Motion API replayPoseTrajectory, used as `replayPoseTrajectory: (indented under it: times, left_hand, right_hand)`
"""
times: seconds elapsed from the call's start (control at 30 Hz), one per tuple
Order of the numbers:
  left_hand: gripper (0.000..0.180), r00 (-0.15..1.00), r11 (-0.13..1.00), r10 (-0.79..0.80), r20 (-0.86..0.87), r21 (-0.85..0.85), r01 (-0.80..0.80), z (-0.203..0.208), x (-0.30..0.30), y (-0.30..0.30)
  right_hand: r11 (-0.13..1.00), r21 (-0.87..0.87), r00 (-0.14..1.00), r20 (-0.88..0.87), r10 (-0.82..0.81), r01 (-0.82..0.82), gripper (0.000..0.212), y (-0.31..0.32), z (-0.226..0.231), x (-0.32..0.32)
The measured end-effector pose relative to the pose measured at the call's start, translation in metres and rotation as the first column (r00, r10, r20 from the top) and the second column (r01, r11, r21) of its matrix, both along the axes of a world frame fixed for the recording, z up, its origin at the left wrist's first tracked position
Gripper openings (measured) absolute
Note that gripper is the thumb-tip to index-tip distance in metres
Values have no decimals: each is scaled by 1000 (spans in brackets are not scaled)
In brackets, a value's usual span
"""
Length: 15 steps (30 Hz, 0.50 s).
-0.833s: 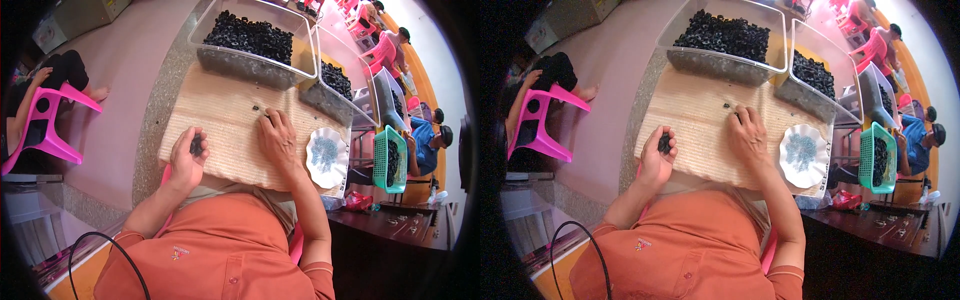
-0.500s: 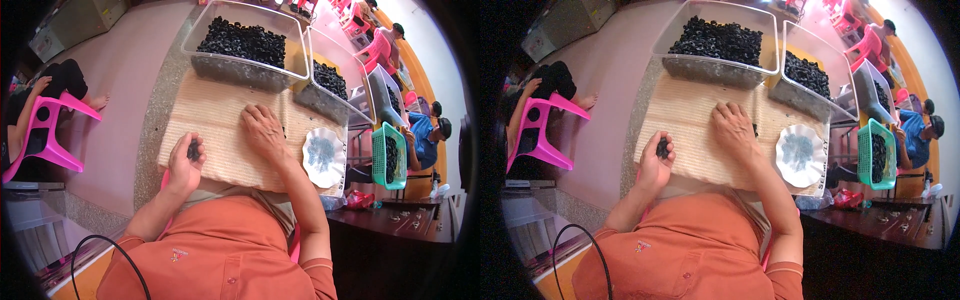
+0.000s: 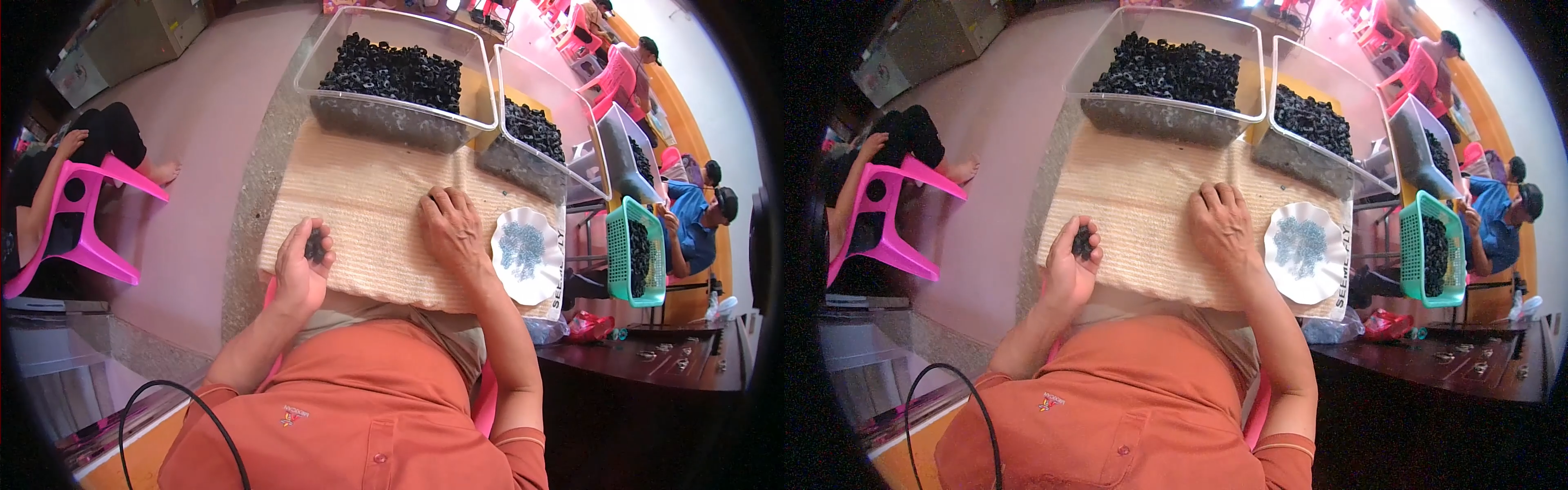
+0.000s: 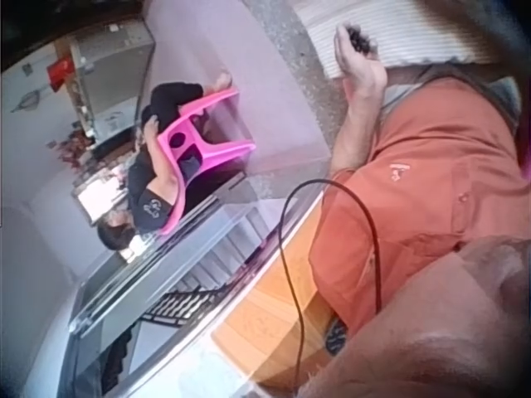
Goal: The person assembles small components by hand, inserting pins into black plastic pieces on the table, and reaches into a container to grab more pieces.
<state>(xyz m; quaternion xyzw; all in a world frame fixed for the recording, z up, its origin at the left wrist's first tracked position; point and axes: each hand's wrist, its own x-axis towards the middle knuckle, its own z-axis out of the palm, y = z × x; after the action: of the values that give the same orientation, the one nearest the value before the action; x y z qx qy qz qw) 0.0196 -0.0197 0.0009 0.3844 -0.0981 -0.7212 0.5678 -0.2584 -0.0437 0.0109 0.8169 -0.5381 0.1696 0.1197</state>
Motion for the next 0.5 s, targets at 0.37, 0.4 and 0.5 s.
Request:
replayPoseTrajectory:
  times: [0.37,0.4,0.5]
  left_hand:
    - [19,999,1000,24,28,6,-24,-2,1,0]
    - [19,999,999,32,32,19,-32,-4,2,-1]
    - [18,999,1000,23,27,12,-23,-7,4,-2]
  right_hand:
    - [987,-160,985,171,34,-6,28,24,6,6]
    - [986,-165,979,195,56,-23,29,33,6,10]
    - [994,-94,984,167,70,-55,25,63,-3,10]
